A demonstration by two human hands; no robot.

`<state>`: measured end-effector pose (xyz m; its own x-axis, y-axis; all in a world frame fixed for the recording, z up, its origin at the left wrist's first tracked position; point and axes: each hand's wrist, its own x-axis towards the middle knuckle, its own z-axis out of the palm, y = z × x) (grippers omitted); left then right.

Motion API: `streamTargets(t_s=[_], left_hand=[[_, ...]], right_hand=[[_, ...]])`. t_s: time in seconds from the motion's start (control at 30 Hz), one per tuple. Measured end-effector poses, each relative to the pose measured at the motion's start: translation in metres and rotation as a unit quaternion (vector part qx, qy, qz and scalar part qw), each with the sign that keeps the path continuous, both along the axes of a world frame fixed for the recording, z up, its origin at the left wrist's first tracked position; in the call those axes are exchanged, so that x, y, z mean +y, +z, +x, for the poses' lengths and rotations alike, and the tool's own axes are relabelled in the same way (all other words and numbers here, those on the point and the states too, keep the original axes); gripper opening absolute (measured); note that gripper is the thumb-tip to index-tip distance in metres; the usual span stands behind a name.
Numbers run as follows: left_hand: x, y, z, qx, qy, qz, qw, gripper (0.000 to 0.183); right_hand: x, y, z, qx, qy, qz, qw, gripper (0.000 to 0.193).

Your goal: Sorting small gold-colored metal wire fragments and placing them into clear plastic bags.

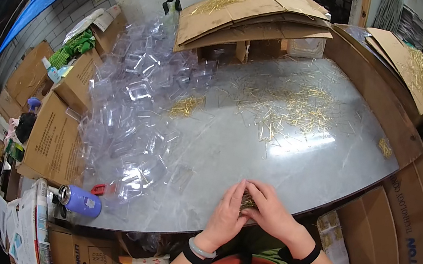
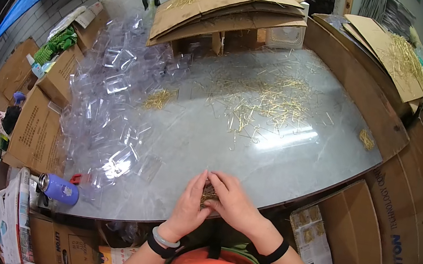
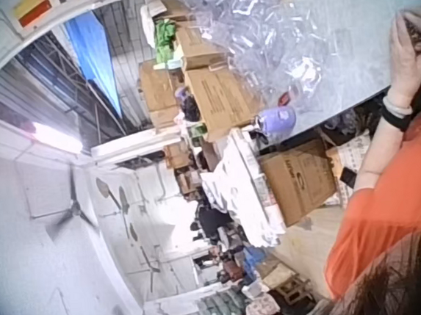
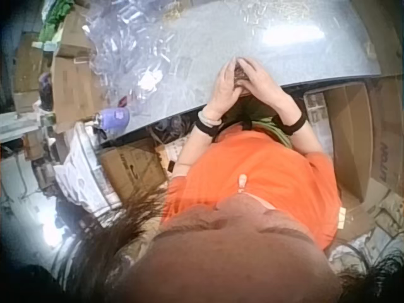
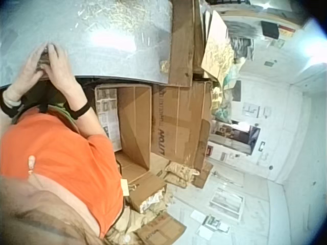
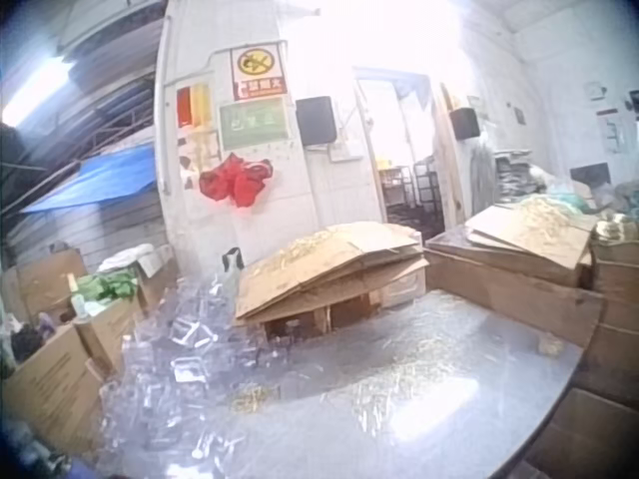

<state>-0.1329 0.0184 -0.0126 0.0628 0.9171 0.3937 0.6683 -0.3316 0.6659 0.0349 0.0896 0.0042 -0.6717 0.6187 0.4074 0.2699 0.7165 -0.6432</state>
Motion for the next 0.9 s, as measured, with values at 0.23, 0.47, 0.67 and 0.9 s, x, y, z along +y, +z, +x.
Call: streamTargets(t_s=[0.23,0.47,0.67,0.9], left_hand=[[0.0,-0.005,-0.002,-0.026,-0.002,0.005,1.0,0.1],[-0.007,0.017,-0.004,0.042,0.041,-0.002,0.998,0.101],[-0.025,0.032,-0.027,0.084,0.084,-0.127,0.985,0.069],[-0.008,0.028,-0.009,-0.049,0.067,-0.137,0.987,0.057]], right_hand=[[0.012,0.001,0.002,-0.058,0.048,0.077,0.994,0.06],[0.007,-0.006,0.004,-0.088,-0.024,0.116,0.989,0.049],[-0.002,0.01,0.007,-0.1,0.001,0.124,0.987,0.054],[0.003,-0.009,0.008,-0.123,-0.007,0.14,0.982,0.053]])
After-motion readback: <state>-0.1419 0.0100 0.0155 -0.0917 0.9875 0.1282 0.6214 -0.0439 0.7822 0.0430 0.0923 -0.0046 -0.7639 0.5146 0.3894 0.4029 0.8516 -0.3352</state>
